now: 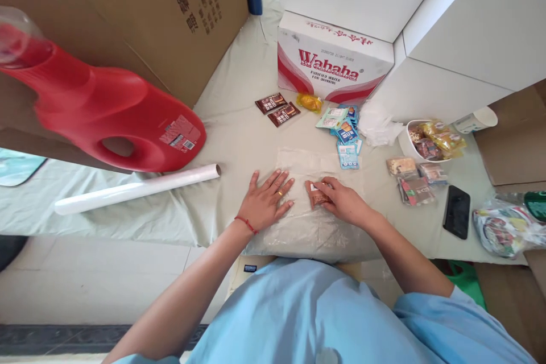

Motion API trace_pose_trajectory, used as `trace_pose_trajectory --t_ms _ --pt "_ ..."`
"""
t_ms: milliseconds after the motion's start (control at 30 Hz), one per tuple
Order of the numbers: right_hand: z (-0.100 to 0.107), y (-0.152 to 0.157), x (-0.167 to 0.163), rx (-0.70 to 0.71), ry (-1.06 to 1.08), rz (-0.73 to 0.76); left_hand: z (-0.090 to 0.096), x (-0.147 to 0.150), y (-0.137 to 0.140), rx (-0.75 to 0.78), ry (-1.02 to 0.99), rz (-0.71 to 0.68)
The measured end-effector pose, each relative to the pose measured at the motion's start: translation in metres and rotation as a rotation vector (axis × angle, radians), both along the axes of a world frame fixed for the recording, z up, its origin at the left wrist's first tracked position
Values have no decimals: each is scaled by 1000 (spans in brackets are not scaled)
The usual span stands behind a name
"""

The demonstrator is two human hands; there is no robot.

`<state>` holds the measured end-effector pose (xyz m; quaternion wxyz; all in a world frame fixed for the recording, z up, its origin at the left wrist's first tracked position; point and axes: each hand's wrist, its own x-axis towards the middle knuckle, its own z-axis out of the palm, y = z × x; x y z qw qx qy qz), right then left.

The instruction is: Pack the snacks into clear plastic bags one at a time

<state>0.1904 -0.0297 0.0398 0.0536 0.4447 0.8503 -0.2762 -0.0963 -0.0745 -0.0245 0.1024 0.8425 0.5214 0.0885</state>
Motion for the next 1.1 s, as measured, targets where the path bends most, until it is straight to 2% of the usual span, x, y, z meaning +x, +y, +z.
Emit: trace_pose_trajectory --t_ms 100,200,267,400,500,567,633,733,867,1033,1100 --pt "12 31 -5 4 40 68 0 0 0 -4 -5 -4" --pt "24 87 -18 189 -1 -45 1 0 0 -8 -5 1" --pt "24 132 -33 308 -32 -114 2 0 0 -11 -5 5" --pt "2 212 -66 472 2 -193 3 1 0 -18 -8 6" --pt "-21 244 -82 449 -19 -233 3 0 -1 -26 -9 6" --pt "-29 251 -86 446 -48 -246 2 0 -1 -32 -10 6" --pt "-31 251 -83 502 -66 -241 2 0 -1 -37 -14 5" --pt "-23 247 -71 587 -98 -224 3 -1 0 -45 -23 -3" --pt "-10 238 -69 590 -134 -265 5 -1 0 -56 -27 -25" --pt "-13 228 -114 473 -31 65 3 -2 0 -42 -22 -26" --pt "-21 226 -133 423 -6 80 2 -2 -1 -37 -17 -23"
